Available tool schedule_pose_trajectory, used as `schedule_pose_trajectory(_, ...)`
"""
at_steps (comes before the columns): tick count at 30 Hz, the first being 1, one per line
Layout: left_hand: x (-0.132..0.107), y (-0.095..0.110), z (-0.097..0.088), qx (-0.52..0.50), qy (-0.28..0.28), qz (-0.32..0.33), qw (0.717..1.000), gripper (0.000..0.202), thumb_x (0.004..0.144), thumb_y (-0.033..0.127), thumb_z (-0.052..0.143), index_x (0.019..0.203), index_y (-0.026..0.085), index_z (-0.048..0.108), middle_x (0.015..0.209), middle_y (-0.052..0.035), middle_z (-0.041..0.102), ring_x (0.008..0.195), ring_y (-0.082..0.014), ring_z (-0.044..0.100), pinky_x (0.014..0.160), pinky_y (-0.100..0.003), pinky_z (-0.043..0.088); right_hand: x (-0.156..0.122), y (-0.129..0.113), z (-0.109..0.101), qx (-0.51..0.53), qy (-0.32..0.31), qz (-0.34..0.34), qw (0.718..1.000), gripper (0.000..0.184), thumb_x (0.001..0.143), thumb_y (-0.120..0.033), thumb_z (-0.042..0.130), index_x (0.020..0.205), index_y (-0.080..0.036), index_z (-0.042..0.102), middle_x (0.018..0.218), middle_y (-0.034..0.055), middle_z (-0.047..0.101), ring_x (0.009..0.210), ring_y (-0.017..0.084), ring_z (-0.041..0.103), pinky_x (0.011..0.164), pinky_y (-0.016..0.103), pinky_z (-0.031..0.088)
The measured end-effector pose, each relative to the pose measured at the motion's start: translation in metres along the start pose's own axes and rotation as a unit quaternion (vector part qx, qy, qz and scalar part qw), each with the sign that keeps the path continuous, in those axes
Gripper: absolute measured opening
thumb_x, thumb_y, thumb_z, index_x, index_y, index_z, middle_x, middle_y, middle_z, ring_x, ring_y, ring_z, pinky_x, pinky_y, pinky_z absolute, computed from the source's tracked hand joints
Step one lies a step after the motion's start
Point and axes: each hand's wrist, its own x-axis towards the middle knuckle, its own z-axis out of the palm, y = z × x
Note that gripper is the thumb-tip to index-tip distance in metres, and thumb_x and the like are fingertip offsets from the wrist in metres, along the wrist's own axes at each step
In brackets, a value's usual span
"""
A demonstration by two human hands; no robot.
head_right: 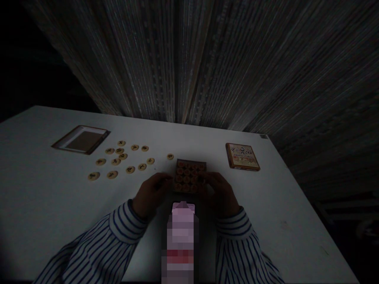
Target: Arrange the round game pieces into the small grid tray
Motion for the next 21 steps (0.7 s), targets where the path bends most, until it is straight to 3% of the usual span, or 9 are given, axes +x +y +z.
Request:
schedule_pose_trajectory(15, 0.0001, -0.0031, 0.001, 0.005, -0.006, -0.001, 1.0, 0.022, 0.078, 0.029, 0.051, 0.089, 0.015, 0.064, 0.078, -0.0055, 0.066, 0.065, -0.014, 0.059, 0.059, -0.025, 0.047, 0.0003, 0.0005, 0.0021, -0.019, -0.001, -0.009, 1.0, 0.025, 0.076, -0.022, 0.057, 0.101, -0.021, 0.059, 0.083, 0.0069, 0.065, 0.077, 0.02, 0.061, 0.066, 0.036, 0.053)
schedule_pose_trajectory(21, -0.0002, -0.0027, -0.0001, 0.001, -0.015, 0.003, 1.0, 0.022, 0.079, 0.028, 0.05, 0.09, 0.015, 0.064, 0.08, -0.0062, 0.067, 0.068, -0.0149, 0.06, 0.061, -0.026, 0.048, -0.0019, 0.0043, 0.0052, -0.041, -0.005, -0.019, 0.999, 0.025, 0.078, -0.021, 0.055, 0.103, -0.019, 0.059, 0.089, 0.01, 0.063, 0.081, 0.02, 0.06, 0.068, 0.037, 0.054)
